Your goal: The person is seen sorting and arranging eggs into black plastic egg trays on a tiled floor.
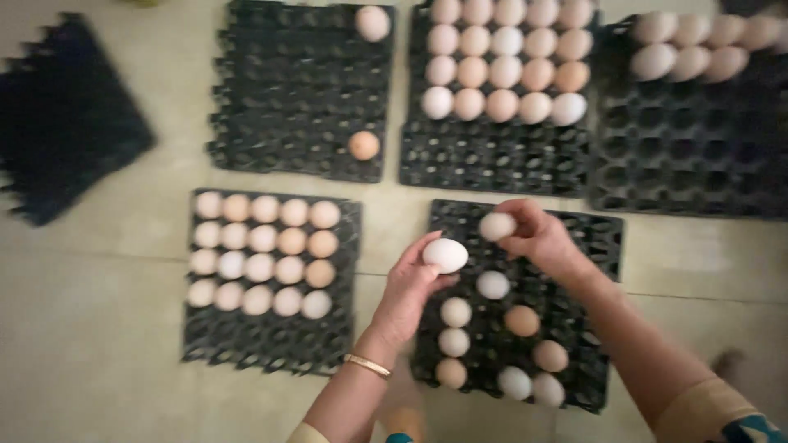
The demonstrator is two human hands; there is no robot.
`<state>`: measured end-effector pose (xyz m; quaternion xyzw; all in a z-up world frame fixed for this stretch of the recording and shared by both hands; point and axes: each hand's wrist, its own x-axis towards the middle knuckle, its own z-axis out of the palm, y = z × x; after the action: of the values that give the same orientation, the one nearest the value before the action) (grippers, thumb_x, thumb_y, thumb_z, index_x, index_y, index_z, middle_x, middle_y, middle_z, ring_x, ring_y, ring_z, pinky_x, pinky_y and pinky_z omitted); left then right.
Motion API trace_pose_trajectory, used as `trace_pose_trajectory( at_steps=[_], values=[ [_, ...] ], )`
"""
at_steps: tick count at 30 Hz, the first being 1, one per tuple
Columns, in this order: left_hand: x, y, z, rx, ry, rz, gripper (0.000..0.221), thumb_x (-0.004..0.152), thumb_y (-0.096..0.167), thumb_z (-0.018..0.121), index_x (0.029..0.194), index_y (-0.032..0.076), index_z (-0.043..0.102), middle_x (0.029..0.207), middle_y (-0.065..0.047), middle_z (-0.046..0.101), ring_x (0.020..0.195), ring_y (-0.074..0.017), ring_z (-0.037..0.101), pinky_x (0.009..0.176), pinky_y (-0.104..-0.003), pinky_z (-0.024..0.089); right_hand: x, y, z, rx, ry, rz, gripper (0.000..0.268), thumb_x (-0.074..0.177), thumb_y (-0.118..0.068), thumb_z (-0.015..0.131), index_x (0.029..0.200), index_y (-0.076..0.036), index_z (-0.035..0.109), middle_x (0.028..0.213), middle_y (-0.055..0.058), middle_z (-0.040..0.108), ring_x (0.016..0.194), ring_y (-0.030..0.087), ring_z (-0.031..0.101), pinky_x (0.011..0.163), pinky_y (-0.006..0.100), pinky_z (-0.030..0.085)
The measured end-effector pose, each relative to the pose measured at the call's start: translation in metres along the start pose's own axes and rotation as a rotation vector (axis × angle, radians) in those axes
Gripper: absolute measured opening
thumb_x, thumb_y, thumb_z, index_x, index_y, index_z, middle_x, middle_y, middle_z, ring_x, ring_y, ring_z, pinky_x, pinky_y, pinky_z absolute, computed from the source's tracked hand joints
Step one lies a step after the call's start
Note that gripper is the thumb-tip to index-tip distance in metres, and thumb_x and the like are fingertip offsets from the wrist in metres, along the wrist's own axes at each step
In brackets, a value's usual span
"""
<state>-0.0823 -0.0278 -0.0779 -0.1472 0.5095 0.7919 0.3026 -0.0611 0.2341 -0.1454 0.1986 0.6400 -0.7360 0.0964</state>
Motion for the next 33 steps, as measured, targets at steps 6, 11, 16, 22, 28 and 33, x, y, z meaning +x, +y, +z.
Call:
trace_pose_trajectory(
  at_steps=[6, 11, 16, 22, 28, 33],
  values=[
    [-0.015, -0.001, -0.046, -0.474, -0.156, -0.137, 0.062, 0.087, 0.009, 0.051, 0.149, 0.016, 0.053, 0.126, -0.026, 0.07, 0.108, -0.0474, 0.07, 0.086, -0.057, 0.064, -0.01, -0.029, 0.007, 0.186, -0.008, 0.064, 0.059, 0.077, 0.009, 0.064, 0.134, -0.008, 0.058, 0.109, 0.023, 0.072, 0.071, 0.035, 0.074, 0.04, 0.026, 0.044],
    [-0.028, -0.001, -0.066, -0.543, -0.115, -0.175, 0.049, 0.092, 0.02, 0.049, 0.141, 0.022, 0.058, 0.123, -0.026, 0.072, 0.103, -0.0462, 0.073, 0.075, -0.048, 0.065, -0.028, -0.044, 0.014, 0.576, -0.165, 0.081, 0.061, 0.077, 0.001, 0.054, 0.137, -0.009, 0.06, 0.117, 0.026, 0.074, 0.088, 0.045, 0.078, 0.047, 0.031, 0.048],
    [-0.071, 0.02, -0.104, -0.253, 0.141, -0.039, 0.039, 0.095, 0.015, 0.057, 0.134, 0.017, 0.055, 0.107, -0.022, 0.076, 0.087, -0.0399, 0.077, 0.061, -0.037, 0.062, -0.036, -0.051, 0.043, 0.744, -0.208, 0.165, 0.047, 0.087, -0.023, 0.055, 0.132, -0.012, 0.064, 0.114, 0.027, 0.074, 0.089, 0.048, 0.077, 0.05, 0.031, 0.039],
    [-0.129, 0.059, -0.179, -0.052, 0.502, 0.184, 0.051, 0.091, 0.002, 0.06, 0.141, 0.005, 0.047, 0.123, -0.019, 0.063, 0.1, -0.0263, 0.065, 0.076, -0.035, 0.055, -0.032, -0.05, 0.044, -0.542, 0.135, -0.052, 0.042, 0.085, -0.002, 0.071, 0.126, -0.001, 0.061, 0.106, 0.01, 0.063, 0.092, 0.021, 0.055, 0.087, 0.034, 0.047],
    [-0.133, 0.047, -0.205, 0.467, 0.65, 0.327, 0.051, 0.085, 0.003, 0.075, 0.133, 0.007, 0.057, 0.116, -0.01, 0.071, 0.098, -0.0172, 0.069, 0.084, -0.028, 0.058, -0.009, -0.028, 0.035, -1.402, 0.132, -0.081, 0.058, 0.086, -0.028, 0.071, 0.141, -0.014, 0.057, 0.125, 0.015, 0.064, 0.09, 0.042, 0.069, 0.072, 0.052, 0.054],
    [-0.124, 0.022, -0.194, 1.172, 0.599, 0.499, 0.055, 0.076, 0.012, 0.083, 0.127, 0.009, 0.06, 0.118, -0.007, 0.065, 0.1, -0.0241, 0.065, 0.085, -0.036, 0.052, -0.031, -0.049, 0.028, -1.152, 0.213, -0.228, 0.055, 0.088, -0.017, 0.077, 0.139, -0.003, 0.061, 0.129, 0.022, 0.055, 0.093, 0.039, 0.064, 0.077, 0.05, 0.053]
  ],
)
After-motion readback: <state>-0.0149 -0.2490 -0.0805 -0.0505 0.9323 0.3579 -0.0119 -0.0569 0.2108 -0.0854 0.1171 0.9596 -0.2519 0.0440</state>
